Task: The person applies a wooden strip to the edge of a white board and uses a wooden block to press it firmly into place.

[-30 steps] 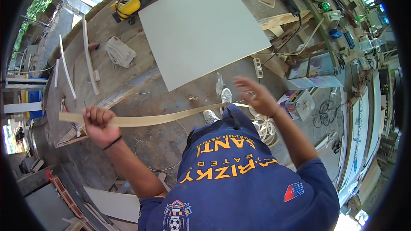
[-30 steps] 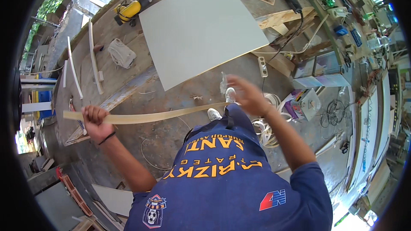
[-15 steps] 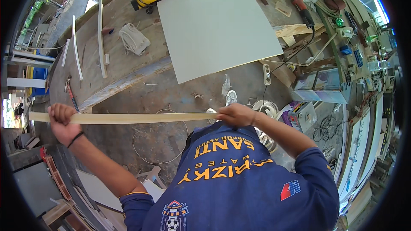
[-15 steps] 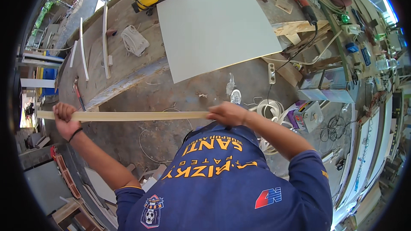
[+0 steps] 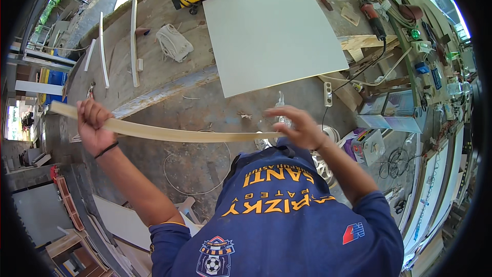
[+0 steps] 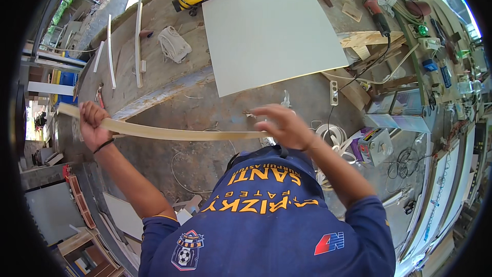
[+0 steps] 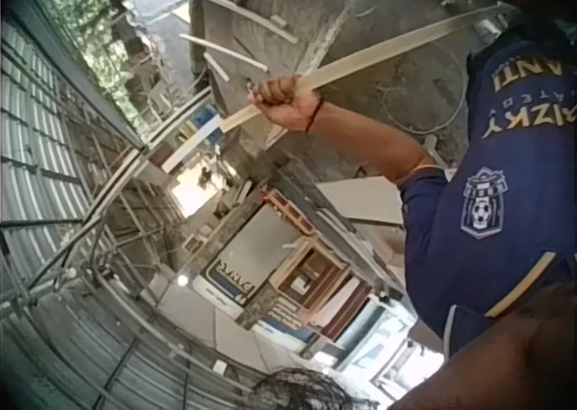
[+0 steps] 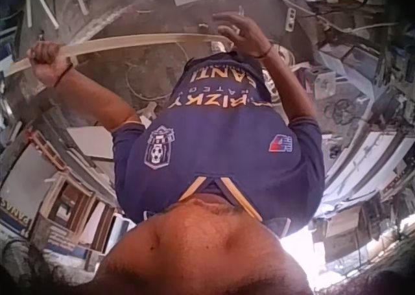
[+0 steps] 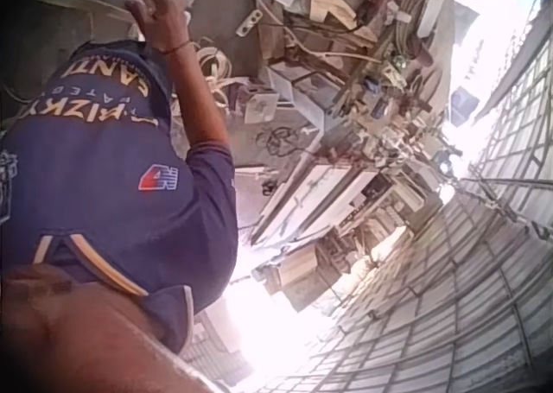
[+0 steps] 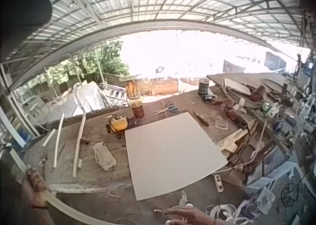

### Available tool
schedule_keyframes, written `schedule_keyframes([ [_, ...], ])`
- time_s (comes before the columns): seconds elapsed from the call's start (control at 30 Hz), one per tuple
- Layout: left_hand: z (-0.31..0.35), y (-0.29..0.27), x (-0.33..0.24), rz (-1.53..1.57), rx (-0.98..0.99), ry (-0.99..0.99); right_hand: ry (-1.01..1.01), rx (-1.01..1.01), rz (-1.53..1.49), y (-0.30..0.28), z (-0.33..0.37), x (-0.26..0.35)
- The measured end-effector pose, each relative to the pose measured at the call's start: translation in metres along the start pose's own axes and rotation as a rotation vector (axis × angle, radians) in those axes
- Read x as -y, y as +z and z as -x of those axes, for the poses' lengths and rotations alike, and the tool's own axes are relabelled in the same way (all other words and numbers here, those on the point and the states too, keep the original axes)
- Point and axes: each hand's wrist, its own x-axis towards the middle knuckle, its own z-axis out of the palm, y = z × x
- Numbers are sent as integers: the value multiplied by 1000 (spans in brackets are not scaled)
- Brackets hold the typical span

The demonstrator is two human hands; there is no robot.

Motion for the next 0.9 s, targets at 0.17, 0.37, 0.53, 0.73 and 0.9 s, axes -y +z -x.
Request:
schedule_keyframes([
  [0.17, -5, 29, 29, 121, 68, -75, -262, 209, -161, 51, -57, 30],
  [0.37, 1, 0, -25, -98, 14, 33, 116, 591, -354, 35, -19, 34],
  [0.53, 16, -28, -32, -79, -126, 95, 379, 723, -455, 18, 11, -5],
  [0.73, 22, -50, -29, 11, -151, 128, 343, 712, -444, 10, 16, 3],
  [0.9, 13, -40, 1, 45, -120, 86, 428, 684, -350, 25, -19, 44],
])
